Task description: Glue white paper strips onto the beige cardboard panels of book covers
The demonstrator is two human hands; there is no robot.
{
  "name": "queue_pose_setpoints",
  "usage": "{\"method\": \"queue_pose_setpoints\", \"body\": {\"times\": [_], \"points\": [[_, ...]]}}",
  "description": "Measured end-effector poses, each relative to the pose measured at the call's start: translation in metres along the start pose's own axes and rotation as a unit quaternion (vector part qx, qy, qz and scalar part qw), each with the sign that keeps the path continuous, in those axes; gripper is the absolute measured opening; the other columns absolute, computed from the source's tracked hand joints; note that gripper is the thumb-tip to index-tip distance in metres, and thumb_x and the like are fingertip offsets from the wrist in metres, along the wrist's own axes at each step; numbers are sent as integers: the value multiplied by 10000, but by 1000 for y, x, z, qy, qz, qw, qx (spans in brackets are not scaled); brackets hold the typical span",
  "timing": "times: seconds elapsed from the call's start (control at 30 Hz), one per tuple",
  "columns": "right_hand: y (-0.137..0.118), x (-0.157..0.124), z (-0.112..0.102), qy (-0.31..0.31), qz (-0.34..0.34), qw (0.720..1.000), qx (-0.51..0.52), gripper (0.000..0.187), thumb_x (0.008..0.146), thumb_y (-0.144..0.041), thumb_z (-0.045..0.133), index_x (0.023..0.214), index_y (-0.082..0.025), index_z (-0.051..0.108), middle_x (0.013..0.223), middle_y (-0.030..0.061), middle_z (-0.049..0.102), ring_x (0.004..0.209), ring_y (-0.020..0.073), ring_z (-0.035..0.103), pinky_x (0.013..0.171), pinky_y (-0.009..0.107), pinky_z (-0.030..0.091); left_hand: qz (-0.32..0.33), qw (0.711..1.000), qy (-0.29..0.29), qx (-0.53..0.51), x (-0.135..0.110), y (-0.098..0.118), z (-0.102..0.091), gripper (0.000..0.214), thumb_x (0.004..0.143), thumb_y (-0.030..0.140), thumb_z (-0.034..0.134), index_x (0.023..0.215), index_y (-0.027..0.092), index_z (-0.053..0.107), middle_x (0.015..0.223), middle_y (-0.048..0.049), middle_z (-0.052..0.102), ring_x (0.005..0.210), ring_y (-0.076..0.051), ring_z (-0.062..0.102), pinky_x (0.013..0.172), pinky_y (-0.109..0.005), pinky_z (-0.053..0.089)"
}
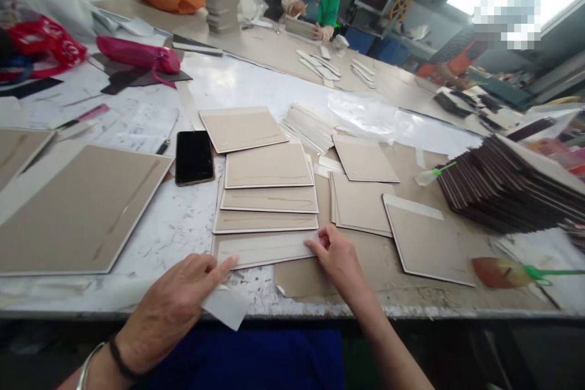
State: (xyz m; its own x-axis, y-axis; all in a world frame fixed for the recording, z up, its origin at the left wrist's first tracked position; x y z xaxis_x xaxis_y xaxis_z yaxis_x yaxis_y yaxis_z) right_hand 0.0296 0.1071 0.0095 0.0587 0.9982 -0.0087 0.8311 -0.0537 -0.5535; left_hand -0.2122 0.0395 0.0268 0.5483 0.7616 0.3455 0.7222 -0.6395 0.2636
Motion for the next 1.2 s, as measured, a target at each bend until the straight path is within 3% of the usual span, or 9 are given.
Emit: {"method": "queue_pose_setpoints", "body": {"times": [0.1,0.17,0.3,0.4,0.5,0.77,0.93,1.2], "points": [[11,-3,-9,20,25,998,46,131,798,-325,525,761,-199,510,651,0,583,612,159,554,591,267,425,4,1000,11,8,-3,-1,2,625,716,-93,294,1275,166,399,873,-52,513,785,-156,504,714,-289,480],[11,-8,-21,63,0,997,35,137,825,-315,489,798,-189,535,714,29,609,664,169,573,631,289,455,5,1000,12,14,-5,-1,3,632,739,-80,284,1312,178,349,873,-53,508,787,-159,499,725,-306,485],[-13,-31,-31,139,-150,978,-37,219,873,-263,430,1010,-156,565,922,102,610,879,201,568,782,358,477,0,1000,10,23,-5,-1,3,644,779,-56,289,1372,187,231,873,-55,515,795,-164,497,751,-328,491],[-28,-48,-19,141,-244,957,-73,330,878,-201,433,1202,-167,486,1064,127,579,1022,221,525,871,404,454,7,999,23,36,-2,2,-2,592,803,-22,323,1364,154,250,875,-66,536,791,-172,500,754,-333,492],[-30,-55,-4,125,-288,944,-98,443,863,-169,459,1302,-173,400,1153,137,549,1090,248,487,902,439,434,13,999,23,45,-1,4,-2,529,814,6,352,1329,115,309,870,-75,556,797,-182,505,764,-331,492],[-32,-56,9,100,-311,932,-156,440,860,-196,466,1295,-156,424,1229,107,544,1160,260,442,927,434,395,7,998,27,57,-8,3,2,457,812,17,402,1267,51,391,909,-106,553,867,-200,504,811,-360,468],[-36,-57,10,94,-316,926,-183,425,862,-195,454,1284,-145,437,1229,105,549,1197,262,415,937,427,376,17,997,44,60,-7,4,-3,462,793,-14,394,1234,113,451,992,-115,512,922,-211,491,793,-355,466],[-37,-56,13,84,-311,923,-210,412,866,-198,440,1275,-147,444,1240,104,541,1230,255,387,959,424,352,19,998,39,48,-7,4,0,506,747,-42,358,1230,82,446,1008,-127,506,947,-228,472,820,-382,465]]}}
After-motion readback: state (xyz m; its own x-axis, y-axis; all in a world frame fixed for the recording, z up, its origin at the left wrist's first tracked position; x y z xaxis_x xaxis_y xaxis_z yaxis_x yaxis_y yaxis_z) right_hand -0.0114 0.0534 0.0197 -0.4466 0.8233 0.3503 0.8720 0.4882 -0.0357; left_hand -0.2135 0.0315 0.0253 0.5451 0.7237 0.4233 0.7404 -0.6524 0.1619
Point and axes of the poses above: each hand's wrist, its own x-axis towards the middle knuckle, its own z-axis out of the palm, y = z × x, the point moved 9 cm from there along x, towards the middle knuckle
